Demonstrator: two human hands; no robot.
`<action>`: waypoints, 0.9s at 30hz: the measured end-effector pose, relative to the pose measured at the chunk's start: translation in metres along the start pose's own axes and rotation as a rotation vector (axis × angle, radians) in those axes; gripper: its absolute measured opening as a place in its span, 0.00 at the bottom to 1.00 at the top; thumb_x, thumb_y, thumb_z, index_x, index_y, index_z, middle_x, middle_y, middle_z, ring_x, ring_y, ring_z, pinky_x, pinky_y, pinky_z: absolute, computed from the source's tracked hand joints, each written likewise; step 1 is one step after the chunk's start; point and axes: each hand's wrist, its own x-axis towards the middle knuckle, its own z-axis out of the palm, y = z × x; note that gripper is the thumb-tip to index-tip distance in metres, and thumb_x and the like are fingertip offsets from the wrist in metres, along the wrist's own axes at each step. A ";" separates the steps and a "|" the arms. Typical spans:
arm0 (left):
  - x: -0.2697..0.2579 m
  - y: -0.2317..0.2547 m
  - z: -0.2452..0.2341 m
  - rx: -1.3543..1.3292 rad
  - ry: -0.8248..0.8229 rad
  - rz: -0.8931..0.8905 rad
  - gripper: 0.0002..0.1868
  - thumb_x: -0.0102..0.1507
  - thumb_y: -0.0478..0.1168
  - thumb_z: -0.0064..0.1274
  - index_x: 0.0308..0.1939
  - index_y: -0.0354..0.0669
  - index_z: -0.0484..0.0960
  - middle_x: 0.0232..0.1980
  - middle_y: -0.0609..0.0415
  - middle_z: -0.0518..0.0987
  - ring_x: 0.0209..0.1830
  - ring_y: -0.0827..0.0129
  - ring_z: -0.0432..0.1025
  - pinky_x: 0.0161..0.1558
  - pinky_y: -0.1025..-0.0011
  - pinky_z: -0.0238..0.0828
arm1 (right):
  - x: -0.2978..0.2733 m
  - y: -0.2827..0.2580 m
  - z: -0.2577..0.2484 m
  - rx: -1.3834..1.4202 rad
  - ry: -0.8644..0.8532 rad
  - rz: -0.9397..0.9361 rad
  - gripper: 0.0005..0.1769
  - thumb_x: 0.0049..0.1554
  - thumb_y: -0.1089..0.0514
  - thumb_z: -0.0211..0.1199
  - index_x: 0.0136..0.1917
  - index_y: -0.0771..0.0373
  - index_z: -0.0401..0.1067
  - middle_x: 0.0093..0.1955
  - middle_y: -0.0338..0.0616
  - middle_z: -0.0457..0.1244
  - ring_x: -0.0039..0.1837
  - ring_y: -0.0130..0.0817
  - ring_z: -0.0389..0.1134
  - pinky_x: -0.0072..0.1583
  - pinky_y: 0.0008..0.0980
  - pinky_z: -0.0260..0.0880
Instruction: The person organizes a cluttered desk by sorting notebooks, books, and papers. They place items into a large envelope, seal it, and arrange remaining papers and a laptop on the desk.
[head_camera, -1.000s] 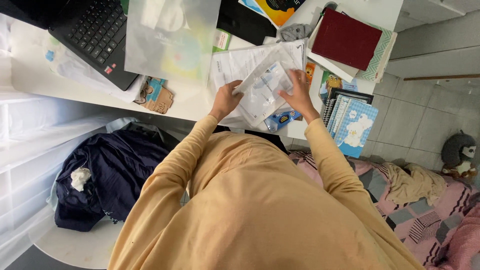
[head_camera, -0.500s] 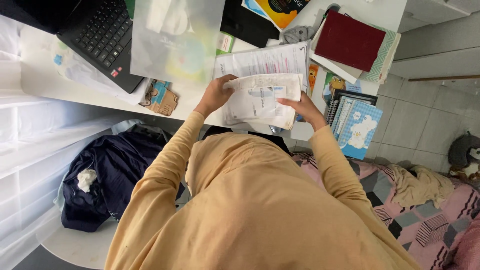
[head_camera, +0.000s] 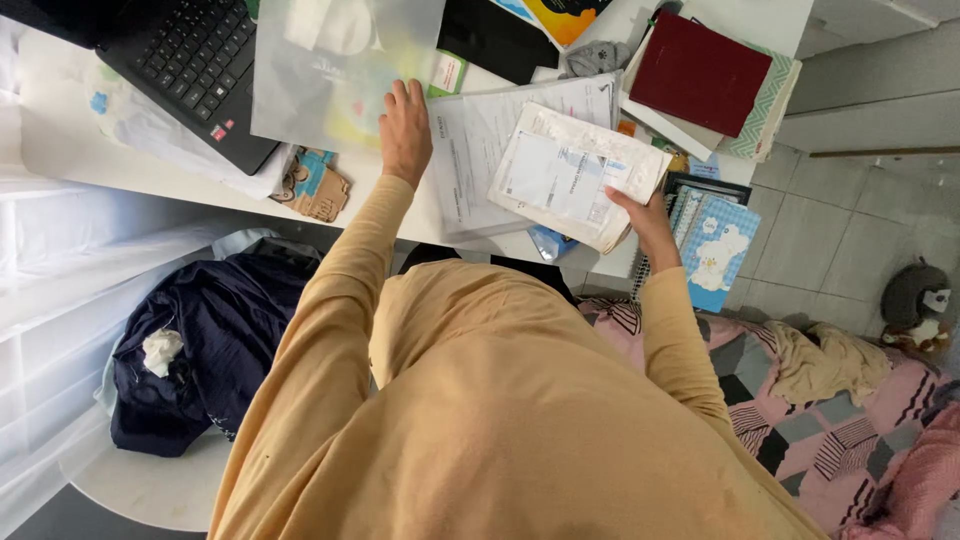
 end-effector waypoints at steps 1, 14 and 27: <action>0.002 -0.004 0.008 0.059 -0.004 0.084 0.27 0.55 0.35 0.61 0.53 0.46 0.64 0.48 0.55 0.65 0.41 0.70 0.66 0.26 0.75 0.73 | 0.005 0.010 0.001 0.069 -0.016 -0.021 0.42 0.49 0.48 0.72 0.73 0.55 0.63 0.73 0.44 0.62 0.72 0.40 0.65 0.68 0.42 0.70; -0.015 -0.043 -0.085 -0.444 0.273 0.651 0.13 0.67 0.26 0.44 0.54 0.36 0.76 0.48 0.46 0.72 0.40 0.59 0.65 0.41 0.64 0.65 | 0.015 0.035 -0.034 0.388 0.195 -0.050 0.41 0.45 0.53 0.77 0.69 0.61 0.67 0.68 0.45 0.67 0.67 0.36 0.70 0.65 0.34 0.73; -0.105 -0.134 0.022 -0.021 -0.043 0.333 0.14 0.43 0.39 0.63 0.31 0.50 0.77 0.41 0.50 0.72 0.46 0.55 0.67 0.53 0.57 0.55 | -0.021 -0.008 -0.020 0.277 0.220 -0.161 0.46 0.59 0.49 0.79 0.72 0.73 0.51 0.64 0.59 0.59 0.71 0.52 0.59 0.67 0.52 0.61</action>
